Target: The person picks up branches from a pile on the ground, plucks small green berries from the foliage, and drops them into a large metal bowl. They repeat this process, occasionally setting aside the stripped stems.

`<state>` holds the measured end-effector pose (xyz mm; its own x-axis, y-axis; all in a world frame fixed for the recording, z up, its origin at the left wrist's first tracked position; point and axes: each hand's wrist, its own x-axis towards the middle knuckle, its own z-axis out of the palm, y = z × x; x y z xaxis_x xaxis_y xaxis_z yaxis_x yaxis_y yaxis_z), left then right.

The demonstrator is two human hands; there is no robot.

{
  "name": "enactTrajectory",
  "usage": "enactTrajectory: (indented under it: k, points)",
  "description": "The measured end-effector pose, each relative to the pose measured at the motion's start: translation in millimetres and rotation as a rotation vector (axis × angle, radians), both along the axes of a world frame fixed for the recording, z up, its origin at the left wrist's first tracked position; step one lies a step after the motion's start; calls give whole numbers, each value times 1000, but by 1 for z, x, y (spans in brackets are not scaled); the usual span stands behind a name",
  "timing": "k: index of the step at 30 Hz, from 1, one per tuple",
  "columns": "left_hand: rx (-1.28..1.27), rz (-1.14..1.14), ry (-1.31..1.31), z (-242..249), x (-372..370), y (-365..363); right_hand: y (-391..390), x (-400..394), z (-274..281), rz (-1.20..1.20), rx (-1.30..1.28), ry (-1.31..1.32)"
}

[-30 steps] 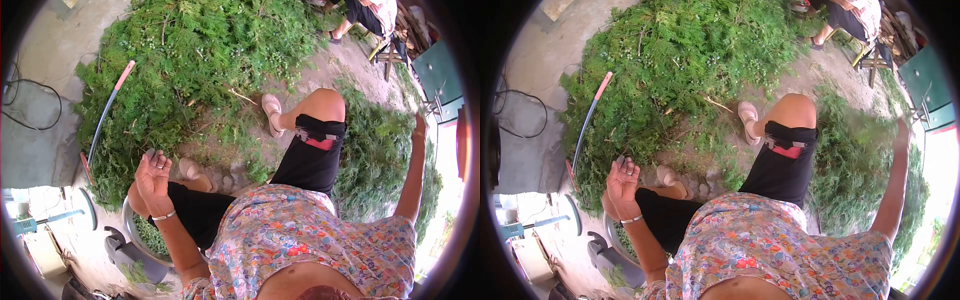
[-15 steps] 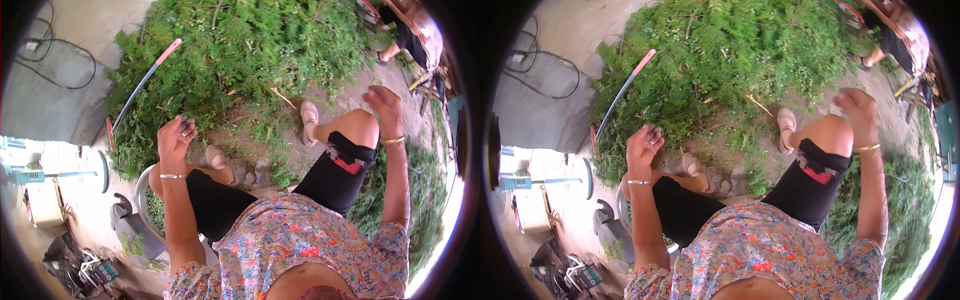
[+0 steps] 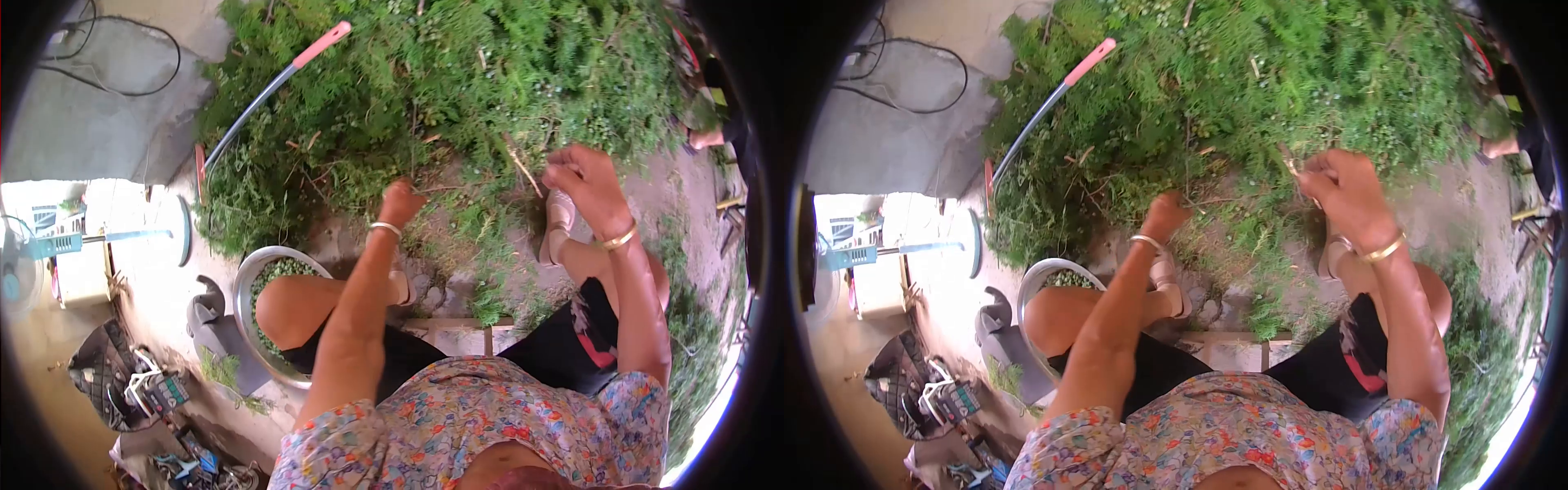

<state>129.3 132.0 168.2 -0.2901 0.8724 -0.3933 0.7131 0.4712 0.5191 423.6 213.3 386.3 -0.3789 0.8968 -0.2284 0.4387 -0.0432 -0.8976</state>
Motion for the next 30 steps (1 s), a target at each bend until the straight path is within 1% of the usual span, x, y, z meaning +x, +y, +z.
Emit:
enactTrajectory:
  k: [1, 2, 3, 4, 6, 7, 8, 10, 12, 13, 15, 16, 18, 19, 21, 22, 24, 25, 26, 28, 30]
  points:
    - [-18, 18, 2, -19, 4, -6, -2, -1, -7, -26, -25, 22]
    - [16, 83, 4, -39, 8, -15, -5, -5, -8, -15, -41, 20]
    - [54, 145, 4, -61, 9, -23, -7, -8, -3, -3, -60, 32]
    - [43, 153, 0, -81, 4, -29, -8, -11, 3, 8, -77, 43]
    - [166, 342, 161, -126, -12, -42, -14, -17, 11, 1, -99, 9]
    - [284, 277, 252, -177, -34, -47, -15, -20, 15, -11, -109, -19]
    - [276, 281, 253, -170, -47, -43, -14, -23, 20, -6, -116, -20]
    - [145, 402, 144, -131, -69, -33, -13, -27, 30, 48, -196, -54]
    - [426, 623, 284, -118, -87, -24, -14, -29, 29, 27, -203, -31]
    - [425, 633, 286, -118, -103, -18, -14, -30, 29, 0, -206, -8]
    - [310, 1014, 139, -119, -133, -2, -13, -31, 32, 24, -199, -2]
    - [308, 1017, 142, -108, -135, 9, -13, -32, 32, 36, -191, 5]
    - [579, 1148, -502, -84, -134, 34, -11, -34, 31, 53, -197, 24]
    - [585, 1150, -505, -69, -131, 42, -10, -35, 32, 69, -202, 44]
    - [436, 1166, -809, -49, -124, 56, -11, -36, 31, 58, -206, 49]
    - [440, 1165, -817, -54, -127, 59, -11, -36, 31, 45, -219, 56]
    - [341, 1245, -867, -73, -143, 59, -11, -37, 32, 38, -220, 53]
    - [318, 1187, -847, -75, -146, 53, -12, -37, 32, 29, -224, 58]
    - [318, 1183, -843, -76, -145, 46, -12, -37, 31, 25, -225, 63]
    - [302, 1048, -815, -61, -138, 30, -12, -38, 30, 39, -163, 32]
    - [348, 1053, -812, -44, -116, 24, -15, -40, 27, 46, -140, 38]
